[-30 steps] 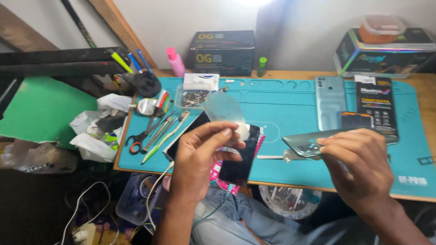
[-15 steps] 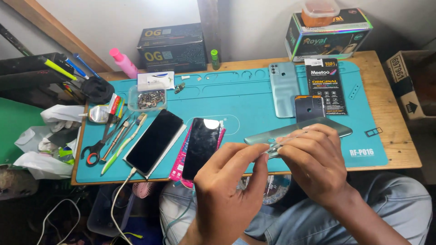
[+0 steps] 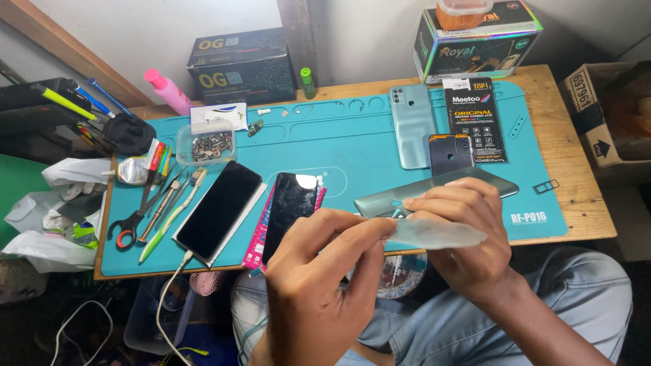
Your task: The person removes a protective film from the back of a smartphone, cleans the camera area with a liquid from a pink bottle, and then handles small black rubber gaskets. The person works on a cluttered workbench with various tools and phone parts.
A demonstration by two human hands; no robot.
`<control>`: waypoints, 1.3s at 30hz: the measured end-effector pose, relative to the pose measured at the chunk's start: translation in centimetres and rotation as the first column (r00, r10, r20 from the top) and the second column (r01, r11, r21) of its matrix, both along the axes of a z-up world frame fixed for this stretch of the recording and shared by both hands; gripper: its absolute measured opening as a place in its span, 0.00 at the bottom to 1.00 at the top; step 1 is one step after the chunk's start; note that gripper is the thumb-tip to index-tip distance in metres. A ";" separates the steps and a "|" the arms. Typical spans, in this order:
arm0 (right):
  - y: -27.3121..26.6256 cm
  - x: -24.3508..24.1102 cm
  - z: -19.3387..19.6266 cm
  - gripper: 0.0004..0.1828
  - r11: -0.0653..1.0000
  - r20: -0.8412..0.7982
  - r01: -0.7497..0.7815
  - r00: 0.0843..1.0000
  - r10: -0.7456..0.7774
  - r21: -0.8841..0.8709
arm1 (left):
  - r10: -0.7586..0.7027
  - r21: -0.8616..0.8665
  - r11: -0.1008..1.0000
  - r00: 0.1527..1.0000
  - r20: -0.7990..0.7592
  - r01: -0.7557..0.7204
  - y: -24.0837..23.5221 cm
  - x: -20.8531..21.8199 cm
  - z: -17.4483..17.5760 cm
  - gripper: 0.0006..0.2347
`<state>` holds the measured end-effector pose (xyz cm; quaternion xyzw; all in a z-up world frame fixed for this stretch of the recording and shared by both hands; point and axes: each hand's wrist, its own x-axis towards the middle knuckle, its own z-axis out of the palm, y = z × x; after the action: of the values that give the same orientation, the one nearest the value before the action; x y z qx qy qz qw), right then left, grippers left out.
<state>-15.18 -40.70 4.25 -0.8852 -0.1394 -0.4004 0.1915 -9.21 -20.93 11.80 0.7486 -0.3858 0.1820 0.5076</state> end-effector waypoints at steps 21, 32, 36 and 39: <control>0.0 -0.9 0.1 0.06 0.986 0.088 -0.067 0.993 0.081 -0.150 | 0.031 -0.110 0.994 0.994 0.101 -0.020 1.6 -2.0 -3.0 0.05; 0.5 -1.7 0.8 0.11 0.991 0.015 -0.071 0.997 0.073 -0.110 | 0.015 -0.114 0.993 0.986 0.168 0.005 1.5 -1.7 -2.9 0.04; -0.3 -1.5 0.6 0.09 0.982 0.039 -0.107 0.993 0.114 -0.154 | 0.049 -0.108 0.994 0.992 0.119 -0.036 1.2 -1.8 -3.4 0.05; -0.1 -1.6 1.1 0.09 0.984 0.050 -0.092 0.994 0.101 -0.154 | 0.118 -0.134 0.984 0.993 0.007 -0.116 0.8 -2.3 -4.1 0.05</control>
<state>-16.78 -40.82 5.33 -0.8775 -0.2178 -0.4042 0.1388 -11.53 -20.12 7.67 0.7331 -0.3319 0.2421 0.5420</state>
